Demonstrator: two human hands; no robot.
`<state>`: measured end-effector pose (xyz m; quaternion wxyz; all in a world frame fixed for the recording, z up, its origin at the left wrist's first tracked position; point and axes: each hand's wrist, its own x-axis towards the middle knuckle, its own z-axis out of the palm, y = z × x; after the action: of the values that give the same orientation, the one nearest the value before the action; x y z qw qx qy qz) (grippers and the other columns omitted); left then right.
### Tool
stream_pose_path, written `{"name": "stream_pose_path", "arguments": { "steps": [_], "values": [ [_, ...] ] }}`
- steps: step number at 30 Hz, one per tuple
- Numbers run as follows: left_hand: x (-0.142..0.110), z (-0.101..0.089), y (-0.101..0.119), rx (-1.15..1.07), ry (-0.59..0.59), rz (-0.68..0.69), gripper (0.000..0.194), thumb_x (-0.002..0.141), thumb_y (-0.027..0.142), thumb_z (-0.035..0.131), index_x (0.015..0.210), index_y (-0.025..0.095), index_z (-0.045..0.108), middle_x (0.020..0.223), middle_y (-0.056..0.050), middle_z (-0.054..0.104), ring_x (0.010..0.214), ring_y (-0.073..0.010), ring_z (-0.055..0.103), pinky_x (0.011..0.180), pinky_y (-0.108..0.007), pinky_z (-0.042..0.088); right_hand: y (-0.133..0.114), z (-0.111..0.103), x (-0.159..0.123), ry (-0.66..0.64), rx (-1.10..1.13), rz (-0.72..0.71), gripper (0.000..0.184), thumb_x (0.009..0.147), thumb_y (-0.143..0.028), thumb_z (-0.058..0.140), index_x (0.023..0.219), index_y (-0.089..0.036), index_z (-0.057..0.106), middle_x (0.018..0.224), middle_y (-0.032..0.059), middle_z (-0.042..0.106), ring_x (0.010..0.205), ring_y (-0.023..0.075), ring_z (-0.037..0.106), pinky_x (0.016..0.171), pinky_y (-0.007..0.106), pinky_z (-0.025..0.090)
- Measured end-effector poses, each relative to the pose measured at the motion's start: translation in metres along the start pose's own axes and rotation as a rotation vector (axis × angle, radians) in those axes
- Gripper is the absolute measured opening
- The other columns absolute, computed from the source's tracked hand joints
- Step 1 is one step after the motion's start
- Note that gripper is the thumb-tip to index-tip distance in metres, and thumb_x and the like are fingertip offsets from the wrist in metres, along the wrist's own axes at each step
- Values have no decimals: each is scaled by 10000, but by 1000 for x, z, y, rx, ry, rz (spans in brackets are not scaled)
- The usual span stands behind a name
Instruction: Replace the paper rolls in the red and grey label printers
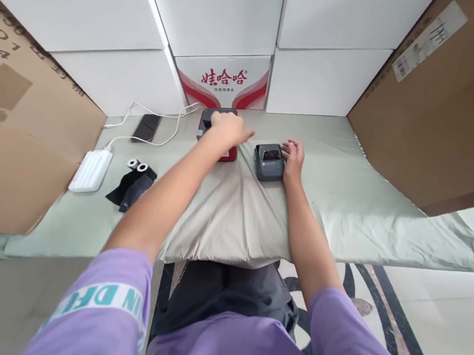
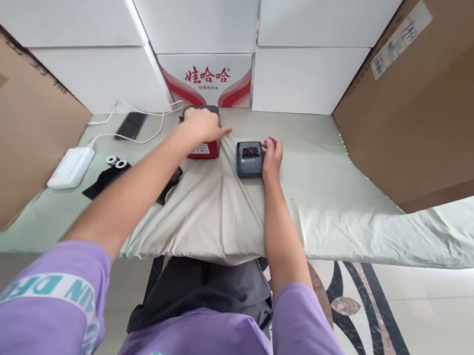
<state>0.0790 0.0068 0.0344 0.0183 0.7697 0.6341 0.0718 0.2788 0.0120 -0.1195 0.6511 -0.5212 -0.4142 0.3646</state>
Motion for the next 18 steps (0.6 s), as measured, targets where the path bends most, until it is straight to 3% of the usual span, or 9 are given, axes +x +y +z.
{"name": "stream_pose_path", "arguments": {
  "steps": [2,4,7,10,13,18],
  "values": [
    [-25,24,19,-136,166,78,490,998,431,454,1310,127,681,1414,-168,649,1434,-323,494,1265,-516,249,2,2,2,-90,68,50,499,868,-687,519,1122,-261,564,1147,63,702,1124,204,673,1043,404,525],
    [-50,57,34,-352,264,62,537,1013,336,406,1474,94,537,1564,-162,517,1503,-276,421,1270,-443,282,1,2,1,-144,101,50,556,827,-731,551,1131,-266,561,1150,60,720,1155,205,670,1093,403,497],
    [-75,109,45,-687,170,-58,602,993,278,424,1563,83,406,1583,-159,491,1466,-270,482,1214,-402,398,-2,0,-2,-167,119,56,599,788,-751,576,1136,-264,553,1157,64,730,1180,211,671,1133,409,470],
    [-80,142,43,-892,147,-55,652,959,196,439,1600,128,343,1619,-113,448,1492,-240,451,1249,-376,361,-3,-1,-3,-153,135,78,595,780,-731,579,1142,-260,536,1182,74,724,1180,217,677,1126,417,479],
    [-76,147,36,-955,137,-65,681,922,125,436,1596,104,341,1603,-115,466,1494,-222,445,1267,-349,337,-3,-1,-3,-143,134,84,577,780,-713,585,1135,-261,533,1197,77,714,1179,222,677,1120,428,487],
    [-75,137,28,-833,94,-34,705,856,51,470,1557,91,410,1571,-123,501,1458,-273,494,1241,-401,389,-2,-1,-3,-154,117,74,608,766,-740,594,1153,-274,539,1223,75,691,1218,232,657,1129,442,483]
  ]
}}
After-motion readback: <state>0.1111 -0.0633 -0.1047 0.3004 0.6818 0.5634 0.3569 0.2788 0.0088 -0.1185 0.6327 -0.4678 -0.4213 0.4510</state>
